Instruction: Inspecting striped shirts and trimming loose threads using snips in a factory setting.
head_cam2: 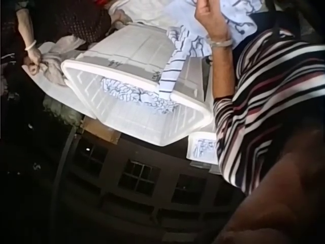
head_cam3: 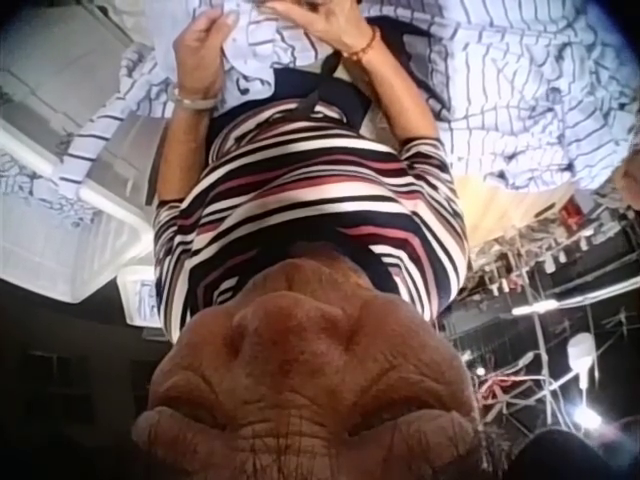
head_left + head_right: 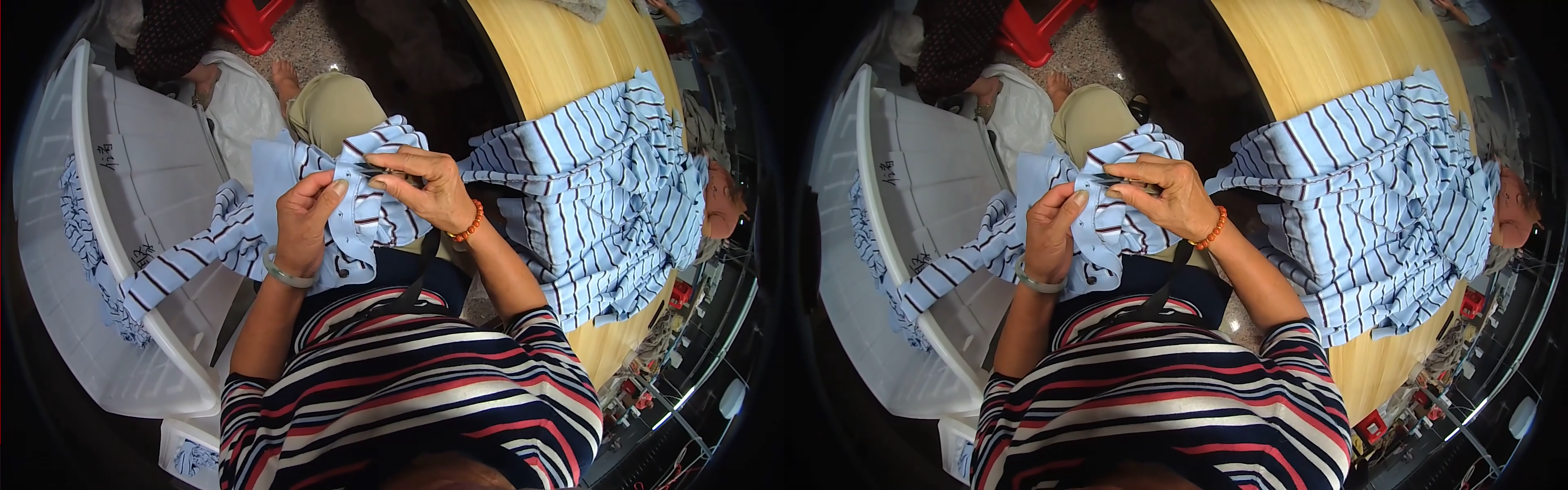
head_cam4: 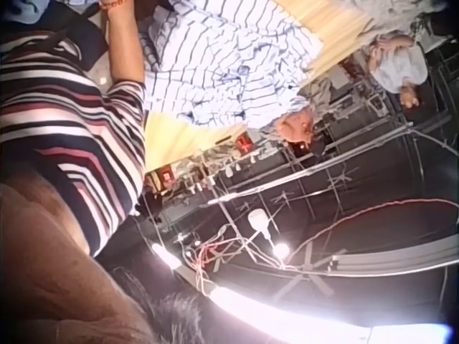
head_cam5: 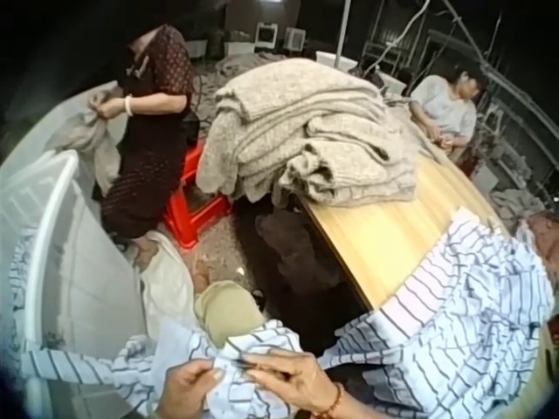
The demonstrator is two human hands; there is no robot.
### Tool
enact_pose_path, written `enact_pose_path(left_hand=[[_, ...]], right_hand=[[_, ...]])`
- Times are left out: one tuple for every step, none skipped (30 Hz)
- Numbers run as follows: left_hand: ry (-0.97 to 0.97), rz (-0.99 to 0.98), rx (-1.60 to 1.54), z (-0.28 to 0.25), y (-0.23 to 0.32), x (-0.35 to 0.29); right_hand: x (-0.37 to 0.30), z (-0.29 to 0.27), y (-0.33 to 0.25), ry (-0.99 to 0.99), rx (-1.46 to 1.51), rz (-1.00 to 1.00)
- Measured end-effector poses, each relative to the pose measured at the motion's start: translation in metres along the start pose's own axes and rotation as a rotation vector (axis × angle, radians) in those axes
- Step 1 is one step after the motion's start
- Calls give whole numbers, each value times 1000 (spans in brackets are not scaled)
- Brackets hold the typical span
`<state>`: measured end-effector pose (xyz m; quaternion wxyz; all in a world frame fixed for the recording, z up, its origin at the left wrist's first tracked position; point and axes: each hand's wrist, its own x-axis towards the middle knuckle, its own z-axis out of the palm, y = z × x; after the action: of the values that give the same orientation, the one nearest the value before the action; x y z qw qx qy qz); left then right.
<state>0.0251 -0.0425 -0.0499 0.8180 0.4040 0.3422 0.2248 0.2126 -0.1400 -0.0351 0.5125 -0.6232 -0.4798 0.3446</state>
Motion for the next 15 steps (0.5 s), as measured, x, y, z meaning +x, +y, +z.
enact_pose_path(left_hand=[[3,13,-1,-1,-2,0],[2,-1,6,-3,-3,0],[21,-1,56,-4,-4,-1],[16,39,89,-6,-5,0],[58,6,192,-7,-5,-1],[54,59,268,-8,-4,-1],[69,2,249,-9,-4,0],[73,-2,243,-9,-3,2],[44,-17,166,-8,-3,2],[20,-7,94,-7,-2,3],[11,-15,95,-7,-2,4],[9,-2,81,-7,-2,5],[-29,8,84,-7,-2,6],[-23,26,99,-7,-3,6],[-6,57,112,-7,-3,7]], right_hand=[[-1,0,0,-34,-49,1],[-1,-1,0,-67,-100,2],[-2,0,-1,-70,-133,-2],[-3,1,-1,-62,-136,21],[-2,4,-1,-21,-92,-20],[-1,6,-1,29,-66,-63],[-1,6,-1,40,-69,-65],[-1,6,-2,54,-75,-67],[0,6,-2,60,-71,-75],[1,5,-3,65,-47,-94],[0,3,-4,52,-70,-71],[0,1,-5,46,-60,-71],[-1,-1,-6,17,-118,-52],[-1,-2,-7,8,-148,-84],[-1,-2,-8,12,-125,-112]])
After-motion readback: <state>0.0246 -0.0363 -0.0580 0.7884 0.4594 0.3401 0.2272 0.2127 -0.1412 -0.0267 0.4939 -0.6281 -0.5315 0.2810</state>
